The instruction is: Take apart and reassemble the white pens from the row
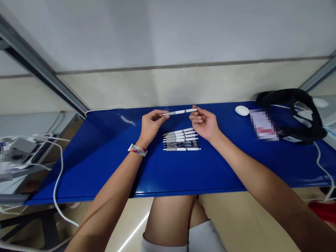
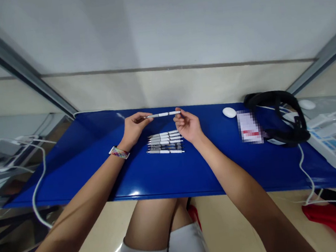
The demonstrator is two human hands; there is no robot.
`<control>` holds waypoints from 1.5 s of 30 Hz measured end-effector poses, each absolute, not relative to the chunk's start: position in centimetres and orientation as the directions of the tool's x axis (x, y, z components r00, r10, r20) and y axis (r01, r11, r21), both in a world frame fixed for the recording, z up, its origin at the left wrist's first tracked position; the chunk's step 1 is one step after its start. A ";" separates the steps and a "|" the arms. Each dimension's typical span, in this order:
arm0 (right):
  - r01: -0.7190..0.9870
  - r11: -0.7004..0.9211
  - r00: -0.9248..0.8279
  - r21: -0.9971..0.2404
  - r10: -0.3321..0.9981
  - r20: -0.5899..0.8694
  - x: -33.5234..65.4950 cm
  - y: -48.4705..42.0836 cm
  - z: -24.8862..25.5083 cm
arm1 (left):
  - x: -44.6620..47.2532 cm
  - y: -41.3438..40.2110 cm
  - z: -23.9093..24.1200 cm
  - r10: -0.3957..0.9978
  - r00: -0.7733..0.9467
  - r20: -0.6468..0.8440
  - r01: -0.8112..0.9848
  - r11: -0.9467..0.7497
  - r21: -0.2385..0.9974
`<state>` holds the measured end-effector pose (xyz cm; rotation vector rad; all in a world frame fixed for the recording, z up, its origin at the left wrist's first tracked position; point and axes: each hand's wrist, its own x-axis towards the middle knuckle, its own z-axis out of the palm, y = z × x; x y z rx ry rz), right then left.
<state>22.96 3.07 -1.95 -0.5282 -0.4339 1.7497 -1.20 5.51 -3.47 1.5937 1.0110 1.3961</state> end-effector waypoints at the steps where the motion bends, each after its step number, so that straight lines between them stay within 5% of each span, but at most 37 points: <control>1: -0.806 -0.230 -0.197 -0.546 0.973 -0.119 23.0 3.1 -1.9 | -1.2 5.5 -3.5 0.921 0.088 0.378 0.074 -0.385 0.920; 7: -0.811 -0.219 -0.193 -0.543 0.976 -0.105 23.0 3.1 -1.8 | -1.2 5.3 -3.2 0.919 0.096 0.382 0.091 -0.391 0.916; 10: -0.734 -0.159 -0.146 -0.660 0.986 -0.075 22.9 3.2 -2.2 | -1.4 5.3 -3.2 0.917 0.096 0.388 0.104 -0.397 0.912; 14: -0.372 0.139 0.102 -0.918 0.989 0.108 22.7 3.6 -3.3 | -1.9 5.4 -3.2 0.888 0.143 0.437 0.242 -0.459 0.855; 17: -0.120 0.262 0.172 -0.958 0.955 0.239 23.0 4.1 -4.1 | -2.1 5.3 -3.2 0.868 0.199 0.454 0.356 -0.496 0.792; 28: 0.409 0.418 -0.184 -0.811 0.908 0.375 25.2 4.1 -4.4 | -2.6 5.4 -3.2 0.783 0.470 0.407 0.505 -0.617 0.604; 45: 0.539 0.580 -0.339 -0.611 0.813 0.473 25.6 3.9 -4.6 | -2.6 5.5 -3.5 0.671 0.612 0.419 0.472 -0.734 0.487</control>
